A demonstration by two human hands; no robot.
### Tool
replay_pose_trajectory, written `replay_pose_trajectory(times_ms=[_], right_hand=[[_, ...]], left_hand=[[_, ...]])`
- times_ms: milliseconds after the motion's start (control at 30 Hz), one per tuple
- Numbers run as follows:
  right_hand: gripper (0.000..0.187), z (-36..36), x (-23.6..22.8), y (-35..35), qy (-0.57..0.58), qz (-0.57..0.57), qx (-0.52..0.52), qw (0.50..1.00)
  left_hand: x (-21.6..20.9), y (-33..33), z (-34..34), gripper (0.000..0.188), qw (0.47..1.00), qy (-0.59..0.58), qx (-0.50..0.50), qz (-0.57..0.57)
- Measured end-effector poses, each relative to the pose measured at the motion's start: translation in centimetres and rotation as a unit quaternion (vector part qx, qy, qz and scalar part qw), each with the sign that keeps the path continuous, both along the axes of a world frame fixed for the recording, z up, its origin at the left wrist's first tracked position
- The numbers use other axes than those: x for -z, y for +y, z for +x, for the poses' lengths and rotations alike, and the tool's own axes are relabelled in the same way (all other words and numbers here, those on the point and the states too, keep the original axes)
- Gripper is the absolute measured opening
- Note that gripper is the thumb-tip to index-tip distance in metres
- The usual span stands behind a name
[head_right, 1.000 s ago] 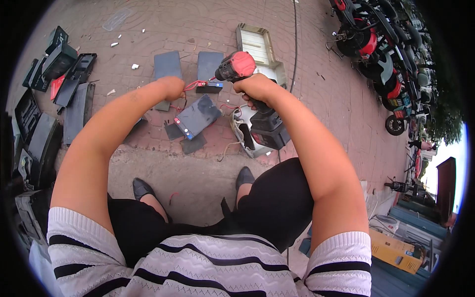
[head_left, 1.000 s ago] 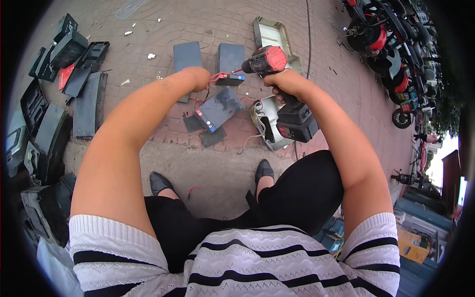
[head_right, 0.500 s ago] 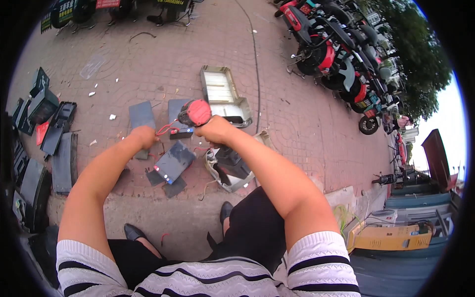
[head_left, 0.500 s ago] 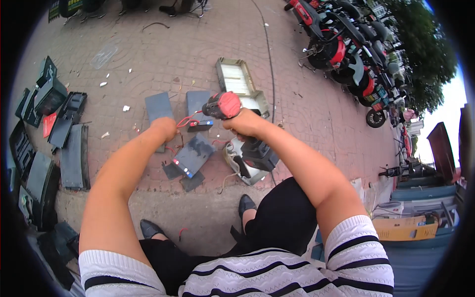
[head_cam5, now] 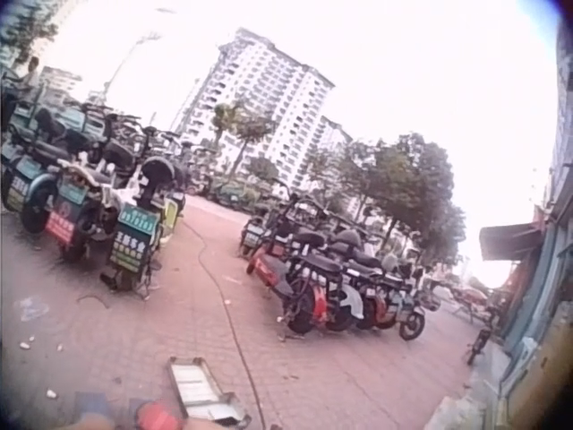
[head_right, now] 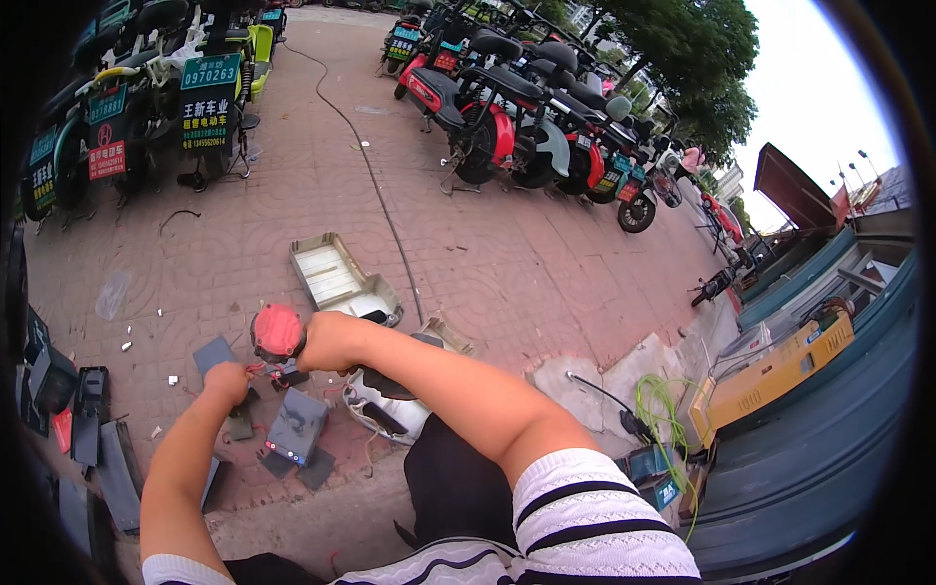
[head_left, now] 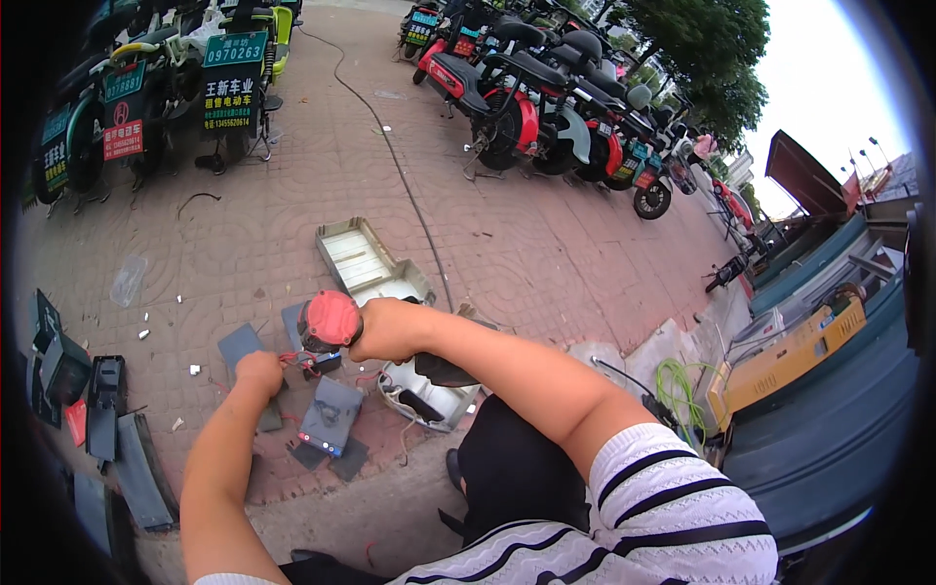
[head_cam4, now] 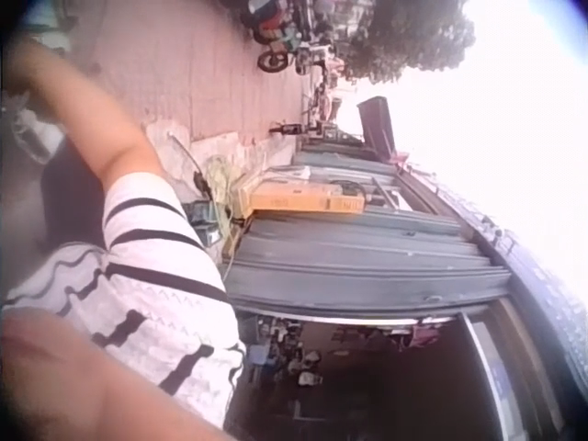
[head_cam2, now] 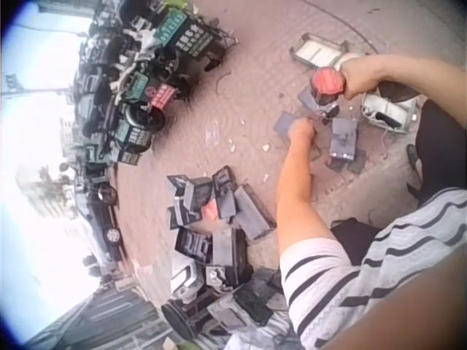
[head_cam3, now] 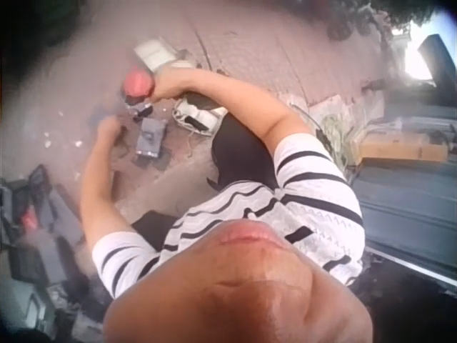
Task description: The person disassembles an electric motorcycle battery pack on a sidewalk. The person moves battery casings, uses a power drill to remove fasteners from individual battery units, and uses pliers to cut or manipulate wires connected to the battery terminals.
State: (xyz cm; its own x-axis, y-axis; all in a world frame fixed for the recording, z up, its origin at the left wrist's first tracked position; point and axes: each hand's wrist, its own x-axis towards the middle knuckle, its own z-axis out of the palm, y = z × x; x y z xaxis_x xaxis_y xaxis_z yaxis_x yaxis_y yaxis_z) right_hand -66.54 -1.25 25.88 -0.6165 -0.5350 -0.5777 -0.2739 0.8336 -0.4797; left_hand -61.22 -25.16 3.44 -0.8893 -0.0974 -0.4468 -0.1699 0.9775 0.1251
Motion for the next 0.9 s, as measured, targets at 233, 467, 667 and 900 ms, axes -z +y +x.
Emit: replay_pose_trajectory(times_ms=[233,467,667,900], right_hand=[[0.024,0.0,2.2,1.8,-0.092,-0.031,0.027,0.995],[0.027,-3.1,5.8,1.3,-0.090,-0.017,0.107,0.990],[0.021,-4.5,8.6,2.9,-0.123,0.004,0.175,0.977],[0.015,-3.1,10.3,0.4,-0.155,0.015,0.180,0.971]], left_hand=[[3.2,0.0,3.6,0.044,0.999,-0.042,0.029,0.002],[3.7,-2.7,1.5,0.055,0.976,0.009,-0.082,0.201],[5.2,-1.7,0.0,0.058,0.967,0.068,-0.106,0.223],[4.7,-2.2,1.1,0.056,0.964,0.075,-0.158,0.198]])
